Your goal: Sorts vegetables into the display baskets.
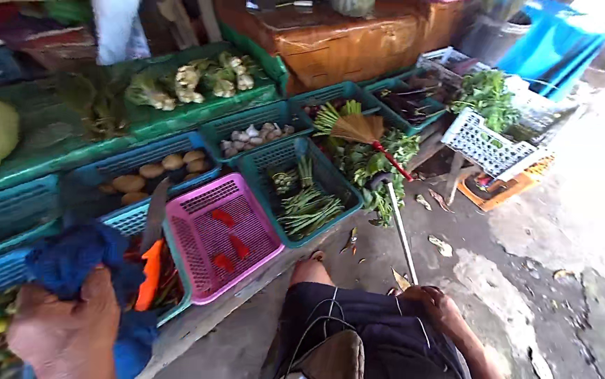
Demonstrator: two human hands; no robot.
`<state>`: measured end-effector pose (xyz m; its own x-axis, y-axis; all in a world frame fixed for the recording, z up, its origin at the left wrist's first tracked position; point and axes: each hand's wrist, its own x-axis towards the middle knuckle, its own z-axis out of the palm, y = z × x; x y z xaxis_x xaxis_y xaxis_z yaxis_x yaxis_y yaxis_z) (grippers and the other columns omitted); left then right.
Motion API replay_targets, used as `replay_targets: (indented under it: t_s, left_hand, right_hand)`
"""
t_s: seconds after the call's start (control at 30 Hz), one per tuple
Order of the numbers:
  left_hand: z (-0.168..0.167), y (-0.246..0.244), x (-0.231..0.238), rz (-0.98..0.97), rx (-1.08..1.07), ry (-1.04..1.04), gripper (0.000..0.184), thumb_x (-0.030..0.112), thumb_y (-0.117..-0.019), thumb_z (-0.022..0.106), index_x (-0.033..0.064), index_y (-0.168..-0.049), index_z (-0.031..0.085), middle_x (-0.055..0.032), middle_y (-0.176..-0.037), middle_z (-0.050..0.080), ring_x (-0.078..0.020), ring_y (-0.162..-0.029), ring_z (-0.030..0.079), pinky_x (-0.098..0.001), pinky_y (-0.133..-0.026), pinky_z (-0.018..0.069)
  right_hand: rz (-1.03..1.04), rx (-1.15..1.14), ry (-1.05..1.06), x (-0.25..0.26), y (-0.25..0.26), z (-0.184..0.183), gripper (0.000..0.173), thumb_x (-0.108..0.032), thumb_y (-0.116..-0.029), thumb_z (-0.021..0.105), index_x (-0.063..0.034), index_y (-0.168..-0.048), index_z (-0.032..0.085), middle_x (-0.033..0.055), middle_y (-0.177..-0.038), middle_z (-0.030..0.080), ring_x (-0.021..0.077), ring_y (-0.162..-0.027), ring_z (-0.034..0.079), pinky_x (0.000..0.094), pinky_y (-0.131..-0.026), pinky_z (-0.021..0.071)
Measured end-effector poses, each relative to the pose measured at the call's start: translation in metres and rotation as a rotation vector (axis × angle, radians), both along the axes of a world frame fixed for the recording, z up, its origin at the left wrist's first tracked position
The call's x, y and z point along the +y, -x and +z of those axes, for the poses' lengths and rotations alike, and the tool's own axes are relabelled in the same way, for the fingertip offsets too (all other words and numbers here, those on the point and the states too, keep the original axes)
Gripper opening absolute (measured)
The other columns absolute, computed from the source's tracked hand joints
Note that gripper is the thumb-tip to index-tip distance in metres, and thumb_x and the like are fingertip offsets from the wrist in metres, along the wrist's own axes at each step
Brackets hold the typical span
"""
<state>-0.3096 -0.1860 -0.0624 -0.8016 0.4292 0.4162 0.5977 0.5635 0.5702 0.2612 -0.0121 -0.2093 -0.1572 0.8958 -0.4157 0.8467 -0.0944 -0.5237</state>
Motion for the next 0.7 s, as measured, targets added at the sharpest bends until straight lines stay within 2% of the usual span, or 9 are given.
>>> replay_targets:
  t_s: [0.07, 0.17, 0.23, 0.33, 0.43, 0.47, 0.57, 0.63, 0.7]
  left_hand:
    - [-0.02, 0.032, 0.005, 0.0, -0.022, 0.154, 0.065, 0.047, -0.1031, 0.054, -0.0085, -0.138, 0.053, -0.0362, -0.129, 0.06, -0.0506, -0.121, 0.06, -0.0668, -0.103, 0.0443]
    - [-0.035, 0.043, 0.009, -0.141, -0.216, 0.404, 0.063, 0.032, -0.1039, 0.055, -0.0097, -0.149, 0.042, -0.0411, -0.142, 0.049, -0.0563, -0.135, 0.046, -0.0691, -0.112, 0.0346]
    - [-0.037, 0.036, 0.013, -0.202, -0.249, 0.506, 0.052, 0.022, -0.1041, 0.054, -0.0116, -0.144, 0.048, -0.0422, -0.143, 0.047, -0.0575, -0.136, 0.044, -0.0695, -0.113, 0.0335]
    - [-0.049, 0.037, 0.014, -0.177, -0.227, 0.498, 0.052, 0.022, -0.102, 0.056, -0.0107, -0.142, 0.051, -0.0399, -0.145, 0.047, -0.0536, -0.138, 0.044, -0.065, -0.115, 0.0341]
    - [-0.053, 0.02, 0.012, -0.119, -0.127, 0.369, 0.054, 0.024, -0.1007, 0.058, -0.0078, -0.144, 0.051, -0.0373, -0.151, 0.042, -0.0506, -0.144, 0.038, -0.0576, -0.12, 0.0294]
    - [-0.056, 0.007, 0.013, -0.114, -0.025, 0.278, 0.051, 0.022, -0.1, 0.06, -0.0079, -0.14, 0.055, -0.0381, -0.149, 0.043, -0.0518, -0.143, 0.038, -0.0557, -0.12, 0.0294]
    - [-0.071, -0.045, 0.01, -0.238, 0.26, 0.07, 0.032, 0.014, -0.1009, 0.057, -0.0125, -0.116, 0.067, -0.0408, -0.128, 0.056, -0.0529, -0.125, 0.054, -0.0528, -0.11, 0.0428]
    - [-0.087, -0.083, 0.001, -0.374, 0.277, 0.06, 0.026, 0.008, -0.1007, 0.056, -0.0153, -0.105, 0.067, -0.0392, -0.113, 0.062, -0.0507, -0.109, 0.062, -0.0516, -0.098, 0.051]
    - [-0.112, -0.112, -0.007, -0.488, 0.143, 0.122, 0.022, 0.004, -0.0979, 0.058, -0.0145, -0.1, 0.069, -0.0361, -0.103, 0.067, -0.0484, -0.096, 0.068, -0.0547, -0.087, 0.0567]
  right_hand:
    - [-0.006, 0.021, -0.017, -0.004, -0.002, -0.003, 0.034, -0.024, -0.1067, 0.049, -0.0084, -0.129, 0.07, 0.0174, -0.138, 0.063, 0.0337, -0.131, 0.058, 0.0548, -0.112, 0.0428]
    - [-0.017, 0.048, -0.033, -0.007, -0.002, -0.004, 0.034, -0.025, -0.1061, 0.05, -0.009, -0.128, 0.07, 0.0161, -0.139, 0.063, 0.0321, -0.132, 0.058, 0.053, -0.113, 0.0424]
    - [-0.019, 0.053, -0.034, -0.007, -0.002, -0.004, 0.034, -0.026, -0.106, 0.051, -0.0092, -0.128, 0.071, 0.0167, -0.139, 0.063, 0.0322, -0.132, 0.057, 0.0528, -0.113, 0.042]
    - [-0.003, 0.062, -0.043, -0.008, -0.005, -0.009, 0.034, -0.026, -0.1054, 0.05, -0.0115, -0.129, 0.07, 0.0162, -0.139, 0.063, 0.032, -0.131, 0.058, 0.0527, -0.112, 0.0432]
    - [0.01, 0.035, -0.031, -0.008, -0.003, -0.008, 0.035, -0.025, -0.1064, 0.049, -0.0092, -0.131, 0.069, 0.0167, -0.14, 0.062, 0.0323, -0.132, 0.057, 0.0519, -0.112, 0.0429]
    - [0.007, 0.027, -0.036, -0.007, -0.003, -0.011, 0.036, -0.023, -0.1067, 0.048, -0.0066, -0.131, 0.068, 0.0178, -0.141, 0.061, 0.0326, -0.133, 0.057, 0.0516, -0.113, 0.0422]
    - [0.002, 0.011, -0.025, -0.005, -0.002, -0.013, 0.035, -0.022, -0.107, 0.047, -0.0053, -0.13, 0.069, 0.0178, -0.141, 0.061, 0.0326, -0.134, 0.056, 0.0509, -0.114, 0.0414]
    - [0.015, 0.001, -0.027, -0.004, -0.003, -0.016, 0.034, -0.023, -0.1067, 0.048, -0.0085, -0.127, 0.071, 0.0164, -0.139, 0.062, 0.0322, -0.133, 0.056, 0.0513, -0.113, 0.0425]
    - [0.011, -0.002, -0.041, -0.003, -0.004, -0.021, 0.034, -0.025, -0.1063, 0.049, -0.0088, -0.126, 0.071, 0.016, -0.139, 0.063, 0.0324, -0.132, 0.057, 0.0516, -0.112, 0.0432]
